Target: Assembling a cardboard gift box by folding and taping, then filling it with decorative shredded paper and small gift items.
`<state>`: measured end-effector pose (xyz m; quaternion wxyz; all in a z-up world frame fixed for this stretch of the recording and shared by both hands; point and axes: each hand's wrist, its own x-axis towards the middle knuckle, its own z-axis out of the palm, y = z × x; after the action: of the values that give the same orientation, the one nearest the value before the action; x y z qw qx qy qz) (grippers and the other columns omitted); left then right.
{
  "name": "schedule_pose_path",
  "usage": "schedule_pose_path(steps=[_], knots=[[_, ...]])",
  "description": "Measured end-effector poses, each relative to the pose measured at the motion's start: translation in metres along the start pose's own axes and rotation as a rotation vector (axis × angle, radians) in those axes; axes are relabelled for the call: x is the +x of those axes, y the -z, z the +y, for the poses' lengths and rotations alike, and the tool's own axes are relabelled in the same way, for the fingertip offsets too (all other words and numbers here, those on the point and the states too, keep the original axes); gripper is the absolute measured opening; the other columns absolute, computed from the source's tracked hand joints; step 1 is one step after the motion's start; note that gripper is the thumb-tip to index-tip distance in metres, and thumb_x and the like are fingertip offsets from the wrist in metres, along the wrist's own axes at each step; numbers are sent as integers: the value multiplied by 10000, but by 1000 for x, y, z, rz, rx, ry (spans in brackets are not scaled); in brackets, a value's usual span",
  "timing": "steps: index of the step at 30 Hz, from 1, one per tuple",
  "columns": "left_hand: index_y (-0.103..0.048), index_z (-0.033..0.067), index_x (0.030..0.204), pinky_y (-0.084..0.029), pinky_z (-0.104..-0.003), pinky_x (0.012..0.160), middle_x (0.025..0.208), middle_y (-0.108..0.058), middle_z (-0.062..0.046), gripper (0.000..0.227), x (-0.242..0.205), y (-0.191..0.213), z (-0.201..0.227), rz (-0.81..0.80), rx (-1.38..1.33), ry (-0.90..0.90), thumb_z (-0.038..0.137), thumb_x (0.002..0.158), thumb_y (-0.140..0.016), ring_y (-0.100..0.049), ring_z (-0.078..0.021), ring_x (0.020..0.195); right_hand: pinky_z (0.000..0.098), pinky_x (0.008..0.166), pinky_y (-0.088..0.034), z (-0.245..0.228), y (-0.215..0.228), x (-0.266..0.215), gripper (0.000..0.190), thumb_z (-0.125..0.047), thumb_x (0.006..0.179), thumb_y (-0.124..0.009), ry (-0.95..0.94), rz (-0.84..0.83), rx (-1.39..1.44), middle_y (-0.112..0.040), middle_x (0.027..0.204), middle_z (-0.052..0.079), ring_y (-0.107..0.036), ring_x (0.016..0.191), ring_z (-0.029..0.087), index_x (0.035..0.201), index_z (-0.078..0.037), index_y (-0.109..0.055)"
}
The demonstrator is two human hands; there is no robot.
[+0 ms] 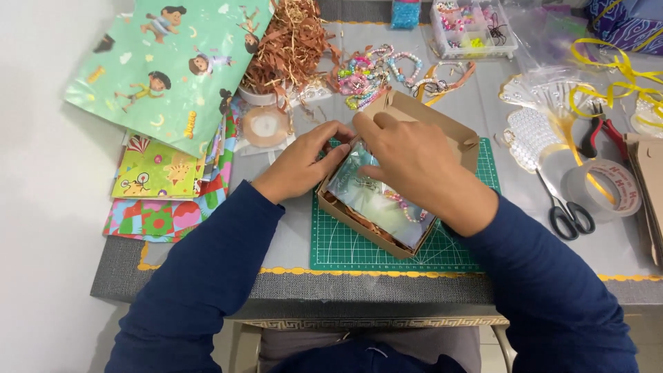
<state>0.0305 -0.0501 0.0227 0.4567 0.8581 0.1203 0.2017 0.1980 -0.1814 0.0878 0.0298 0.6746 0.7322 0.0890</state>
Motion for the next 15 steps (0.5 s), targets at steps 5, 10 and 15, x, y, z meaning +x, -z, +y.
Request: schedule_pose_path(steps=[5,10,15], knots=[[-591,101,1272,-521,-488,892,1143,-643,-217,262,0,-1,-7,2,27,-11,244,1094,-463,-646,-372,1027,512,761,-639,-7,41,-12,549,-331,823,-840,85,-330,255,-689,1171,209,-750,953,405,1266,-60,-664],[-547,95,1339,-514,-509,892,1174,-643,-228,308,0,-2,-4,8,52,4,229,1084,-438,-650,-369,1034,555,798,-612,1,35,-16,593,-305,819,-837,91,-290,339,-661,1236,237,-720,1024,454,1303,-20,-644],[-420,78,1403,-445,-424,941,1390,-572,-160,415,0,-13,-7,13,103,71,267,1045,-329,-590,-311,1202,424,747,-545,45,34,-43,440,-423,904,-728,1,17,482,-733,1166,46,-750,958,220,1271,-185,-676]])
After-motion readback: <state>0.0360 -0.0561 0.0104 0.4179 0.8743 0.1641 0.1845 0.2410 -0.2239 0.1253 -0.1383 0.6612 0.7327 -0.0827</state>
